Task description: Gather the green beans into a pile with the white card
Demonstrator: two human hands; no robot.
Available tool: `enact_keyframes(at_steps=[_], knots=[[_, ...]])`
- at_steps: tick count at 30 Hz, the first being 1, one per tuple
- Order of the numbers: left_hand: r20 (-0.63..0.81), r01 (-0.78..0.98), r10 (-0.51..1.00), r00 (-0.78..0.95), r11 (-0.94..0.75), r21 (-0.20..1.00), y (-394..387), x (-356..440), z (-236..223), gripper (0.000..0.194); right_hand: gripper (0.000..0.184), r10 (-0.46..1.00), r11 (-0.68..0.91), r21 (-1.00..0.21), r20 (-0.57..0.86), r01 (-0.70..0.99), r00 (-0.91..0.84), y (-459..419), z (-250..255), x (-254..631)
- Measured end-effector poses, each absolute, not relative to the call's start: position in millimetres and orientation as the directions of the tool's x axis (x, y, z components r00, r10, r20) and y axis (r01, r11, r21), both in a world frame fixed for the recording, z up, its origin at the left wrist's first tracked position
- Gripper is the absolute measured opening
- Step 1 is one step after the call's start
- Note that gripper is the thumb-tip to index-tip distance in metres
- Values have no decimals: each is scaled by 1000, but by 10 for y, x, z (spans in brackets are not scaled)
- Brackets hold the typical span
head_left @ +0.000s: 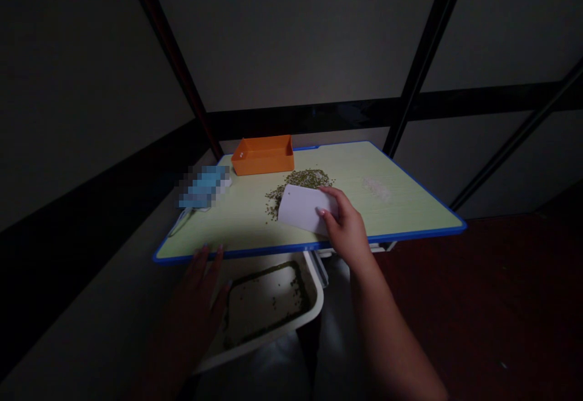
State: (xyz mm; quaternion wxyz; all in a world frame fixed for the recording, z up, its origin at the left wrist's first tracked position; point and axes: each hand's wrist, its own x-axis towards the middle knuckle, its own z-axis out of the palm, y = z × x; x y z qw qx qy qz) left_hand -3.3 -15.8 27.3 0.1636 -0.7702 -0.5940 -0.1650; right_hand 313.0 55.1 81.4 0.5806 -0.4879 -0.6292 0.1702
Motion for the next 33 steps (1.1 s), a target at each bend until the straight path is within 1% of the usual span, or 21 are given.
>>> enact_keyframes(at_steps=[3, 10, 15, 27, 33], knots=[[462, 968, 853, 244, -242, -66, -161, -31, 268, 61, 43, 808, 458, -779, 565, 429, 164, 560, 808, 3126], [439, 974, 873, 213, -227, -21, -172, -15, 282, 61, 44, 810, 454, -775, 564, 441, 158, 565, 793, 3091], [449, 974, 867, 216, -224, -36, -169, -16, 286, 60, 44, 813, 462, -777, 564, 428, 146, 559, 804, 3103], [432, 974, 876, 214, -226, -24, -167, -14, 295, 61, 41, 832, 459, -797, 540, 392, 125, 531, 835, 3075], [446, 973, 867, 222, -229, -39, -168, -18, 277, 61, 42, 831, 448, -791, 540, 417, 132, 533, 826, 3071]])
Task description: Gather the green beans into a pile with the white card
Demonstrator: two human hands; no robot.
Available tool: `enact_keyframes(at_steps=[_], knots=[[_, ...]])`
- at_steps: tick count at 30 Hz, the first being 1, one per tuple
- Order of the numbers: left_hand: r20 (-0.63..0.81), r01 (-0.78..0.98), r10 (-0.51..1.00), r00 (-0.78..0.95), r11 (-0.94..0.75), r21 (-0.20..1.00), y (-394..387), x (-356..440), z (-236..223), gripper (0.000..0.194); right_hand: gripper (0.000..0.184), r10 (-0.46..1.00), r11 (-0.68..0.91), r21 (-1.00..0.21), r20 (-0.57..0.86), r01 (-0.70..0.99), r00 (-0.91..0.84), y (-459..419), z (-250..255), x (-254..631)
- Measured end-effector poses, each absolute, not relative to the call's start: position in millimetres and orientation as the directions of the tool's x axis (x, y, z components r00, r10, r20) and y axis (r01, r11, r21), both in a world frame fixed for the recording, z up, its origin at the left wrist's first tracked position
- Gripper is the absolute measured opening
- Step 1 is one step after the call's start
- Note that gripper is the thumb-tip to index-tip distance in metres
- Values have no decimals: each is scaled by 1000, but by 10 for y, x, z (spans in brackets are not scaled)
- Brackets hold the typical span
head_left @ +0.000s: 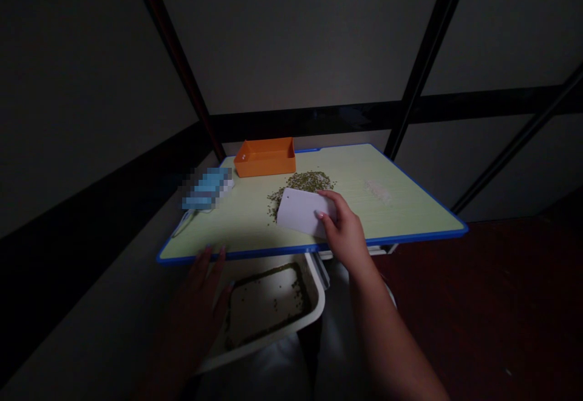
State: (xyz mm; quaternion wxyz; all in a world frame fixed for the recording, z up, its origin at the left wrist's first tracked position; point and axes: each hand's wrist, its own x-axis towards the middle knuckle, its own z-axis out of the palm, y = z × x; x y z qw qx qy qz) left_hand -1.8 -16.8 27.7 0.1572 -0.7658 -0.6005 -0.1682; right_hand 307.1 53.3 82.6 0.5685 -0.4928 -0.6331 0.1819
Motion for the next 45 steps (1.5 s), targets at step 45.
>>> enact_keyframes(at_steps=[45], knots=[[490, 963, 830, 266, -256, -89, -175, -16, 276, 63, 41, 815, 462, -772, 564, 436, 135, 561, 787, 2955]])
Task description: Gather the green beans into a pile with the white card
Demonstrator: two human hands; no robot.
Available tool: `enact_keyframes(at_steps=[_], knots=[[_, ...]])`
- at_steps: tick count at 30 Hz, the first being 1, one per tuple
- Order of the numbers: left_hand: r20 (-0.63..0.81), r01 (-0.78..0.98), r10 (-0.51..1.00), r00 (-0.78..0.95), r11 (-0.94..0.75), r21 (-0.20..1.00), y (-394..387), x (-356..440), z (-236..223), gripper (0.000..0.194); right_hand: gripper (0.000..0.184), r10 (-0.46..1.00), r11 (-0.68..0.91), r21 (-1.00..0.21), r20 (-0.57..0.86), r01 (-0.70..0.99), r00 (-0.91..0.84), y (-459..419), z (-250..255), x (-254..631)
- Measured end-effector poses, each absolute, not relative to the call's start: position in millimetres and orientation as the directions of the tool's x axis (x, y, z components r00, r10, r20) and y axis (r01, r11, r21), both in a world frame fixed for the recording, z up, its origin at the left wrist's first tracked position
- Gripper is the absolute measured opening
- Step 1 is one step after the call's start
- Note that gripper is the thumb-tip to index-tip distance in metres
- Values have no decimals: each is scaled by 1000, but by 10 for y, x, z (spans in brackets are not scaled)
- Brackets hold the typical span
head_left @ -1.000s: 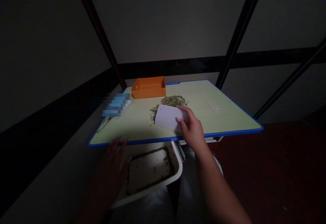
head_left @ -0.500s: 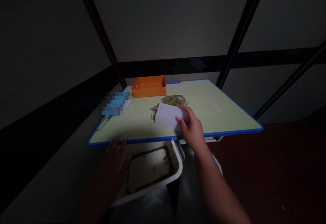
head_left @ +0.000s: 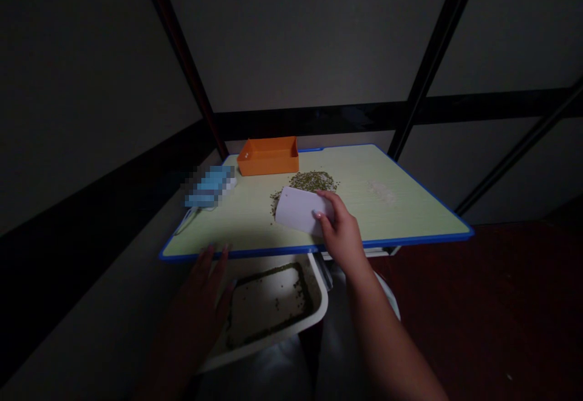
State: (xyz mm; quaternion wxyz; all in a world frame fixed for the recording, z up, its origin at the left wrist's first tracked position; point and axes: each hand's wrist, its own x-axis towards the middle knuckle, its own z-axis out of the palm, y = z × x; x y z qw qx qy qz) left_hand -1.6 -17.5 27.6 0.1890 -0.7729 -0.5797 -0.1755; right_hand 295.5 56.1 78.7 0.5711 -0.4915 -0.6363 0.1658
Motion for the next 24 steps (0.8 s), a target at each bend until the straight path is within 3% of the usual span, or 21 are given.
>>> enact_keyframes(at_steps=[24], knots=[[472, 970, 850, 235, -239, -54, -152, -39, 247, 59, 42, 831, 478, -790, 548, 384, 92, 563, 806, 2926]])
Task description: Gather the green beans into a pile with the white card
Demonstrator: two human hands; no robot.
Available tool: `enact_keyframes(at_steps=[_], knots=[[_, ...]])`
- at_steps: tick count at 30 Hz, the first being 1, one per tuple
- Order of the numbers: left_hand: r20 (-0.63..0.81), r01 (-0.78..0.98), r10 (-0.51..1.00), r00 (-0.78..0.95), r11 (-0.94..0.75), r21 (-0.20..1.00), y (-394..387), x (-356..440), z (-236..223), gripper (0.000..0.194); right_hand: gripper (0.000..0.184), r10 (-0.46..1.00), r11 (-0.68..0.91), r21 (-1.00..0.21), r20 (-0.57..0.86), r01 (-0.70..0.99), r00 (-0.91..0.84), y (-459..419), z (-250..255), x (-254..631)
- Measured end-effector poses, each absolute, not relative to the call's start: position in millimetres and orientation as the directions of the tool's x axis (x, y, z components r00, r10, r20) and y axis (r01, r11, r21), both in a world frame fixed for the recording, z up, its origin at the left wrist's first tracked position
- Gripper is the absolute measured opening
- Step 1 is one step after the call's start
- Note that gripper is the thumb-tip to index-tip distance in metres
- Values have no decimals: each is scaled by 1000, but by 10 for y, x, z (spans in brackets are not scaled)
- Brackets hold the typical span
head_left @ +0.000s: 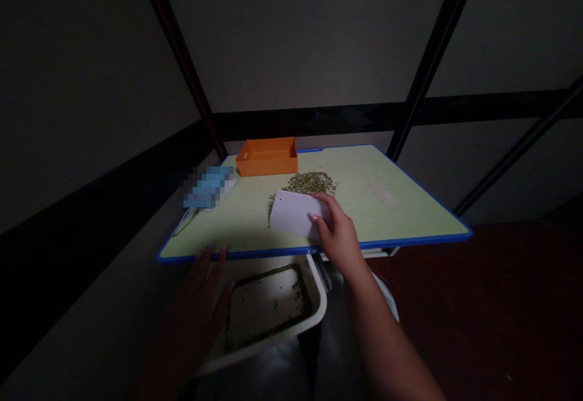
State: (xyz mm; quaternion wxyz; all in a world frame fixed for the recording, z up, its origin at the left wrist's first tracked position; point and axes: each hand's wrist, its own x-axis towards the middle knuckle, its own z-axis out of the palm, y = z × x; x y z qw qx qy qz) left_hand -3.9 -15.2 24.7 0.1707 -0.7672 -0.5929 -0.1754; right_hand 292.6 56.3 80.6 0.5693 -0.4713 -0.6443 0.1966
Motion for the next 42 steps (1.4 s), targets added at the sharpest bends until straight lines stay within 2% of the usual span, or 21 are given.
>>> enact_keyframes(at_steps=[8, 18, 27, 42], knots=[[441, 973, 870, 221, -227, -39, -171, -20, 274, 60, 43, 828, 491, -787, 555, 373, 82, 566, 804, 2921], [455, 966, 853, 255, -249, -74, -169, -26, 284, 61, 43, 828, 492, -786, 556, 374, 77, 583, 791, 2895], [438, 975, 874, 212, -221, -32, -177, -5, 290, 60, 44, 829, 472, -789, 549, 394, 106, 603, 788, 2862], [446, 969, 861, 246, -235, -80, -163, -22, 270, 61, 42, 818, 547, -785, 574, 289, 11, 703, 818, 2828]])
